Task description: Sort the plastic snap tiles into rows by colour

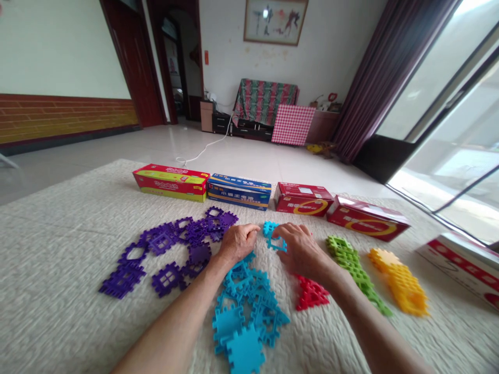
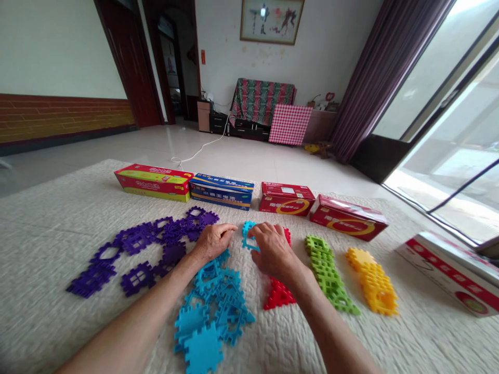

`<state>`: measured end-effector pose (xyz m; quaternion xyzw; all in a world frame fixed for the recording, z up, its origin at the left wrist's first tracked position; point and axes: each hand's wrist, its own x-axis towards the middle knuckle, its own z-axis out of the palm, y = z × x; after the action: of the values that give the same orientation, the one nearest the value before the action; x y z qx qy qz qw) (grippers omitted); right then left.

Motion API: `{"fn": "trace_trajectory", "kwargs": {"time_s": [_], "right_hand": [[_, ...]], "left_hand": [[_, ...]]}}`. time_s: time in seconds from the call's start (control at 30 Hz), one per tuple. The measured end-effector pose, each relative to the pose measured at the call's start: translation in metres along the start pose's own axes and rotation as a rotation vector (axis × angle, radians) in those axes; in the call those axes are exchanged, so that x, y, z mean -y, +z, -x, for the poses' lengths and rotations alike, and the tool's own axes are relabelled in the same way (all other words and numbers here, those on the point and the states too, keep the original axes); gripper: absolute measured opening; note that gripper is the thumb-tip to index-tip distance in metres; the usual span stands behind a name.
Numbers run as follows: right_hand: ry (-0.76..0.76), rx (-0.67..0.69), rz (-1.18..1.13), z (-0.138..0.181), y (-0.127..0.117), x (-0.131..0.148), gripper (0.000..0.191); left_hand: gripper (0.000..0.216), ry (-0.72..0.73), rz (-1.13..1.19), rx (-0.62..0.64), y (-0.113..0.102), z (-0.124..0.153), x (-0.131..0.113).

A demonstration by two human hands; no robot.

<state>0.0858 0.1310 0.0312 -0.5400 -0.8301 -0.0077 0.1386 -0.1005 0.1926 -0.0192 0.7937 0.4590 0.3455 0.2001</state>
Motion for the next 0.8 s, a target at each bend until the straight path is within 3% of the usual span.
{"fn": "trace_trajectory", "kwargs": {"time_s": [0.2,0.33,0.57,0.8], "right_hand": [[0.036,-0.014,0.041,-0.037,0.013,-0.029,0.035],[-0.004,-0.081,0.049,-0.035,0.016,-0.029,0.036],[-0.033,-0.3,-0.243,0.004,0.002,0.013,0.031],[0.084,-0.346,-0.441,0.043,0.022,0.067,0.032]], "left_hand": [[0.031,-0.003,-0.011,-0.011,0.0,0.001,-0.001],[0.031,-0.005,-0.006,-0.004,0.0,0.001,-0.002],[0.031,-0.033,0.041,0.011,-0.003,0.001,-0.004],[0.034,-0.079,0.095,-0.026,-0.006,0.002,-0.015]]}}
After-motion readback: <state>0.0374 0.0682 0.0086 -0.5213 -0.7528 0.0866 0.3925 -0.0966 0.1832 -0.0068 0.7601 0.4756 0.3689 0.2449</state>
